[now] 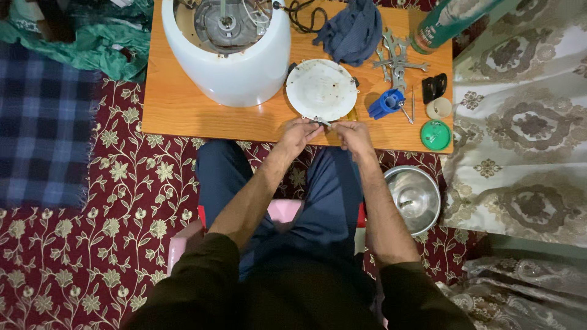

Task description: The person sits at a low table servicing a white electric appliance with its cover removed. They unscrew parts of the base plate with a screwdriver, pour contents from a canister, handle small components and fasteners, and use a wrench on the plate while sorting parts on the table.

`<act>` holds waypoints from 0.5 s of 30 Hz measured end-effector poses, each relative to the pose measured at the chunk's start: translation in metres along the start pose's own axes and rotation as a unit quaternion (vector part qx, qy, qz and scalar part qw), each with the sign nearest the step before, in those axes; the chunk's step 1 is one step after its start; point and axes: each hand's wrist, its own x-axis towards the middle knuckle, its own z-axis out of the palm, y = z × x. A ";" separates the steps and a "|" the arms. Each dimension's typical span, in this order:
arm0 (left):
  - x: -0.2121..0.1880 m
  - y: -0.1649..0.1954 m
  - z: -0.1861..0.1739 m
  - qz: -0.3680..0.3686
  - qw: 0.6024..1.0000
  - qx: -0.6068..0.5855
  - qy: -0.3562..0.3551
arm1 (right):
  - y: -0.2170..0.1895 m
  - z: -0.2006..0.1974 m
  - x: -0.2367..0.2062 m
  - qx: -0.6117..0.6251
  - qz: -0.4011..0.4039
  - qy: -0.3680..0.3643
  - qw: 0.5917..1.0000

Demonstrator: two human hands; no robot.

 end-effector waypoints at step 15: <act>-0.003 0.003 -0.003 0.014 0.999 0.029 0.005 | -0.002 -0.003 0.014 -0.085 -0.003 -0.009 0.996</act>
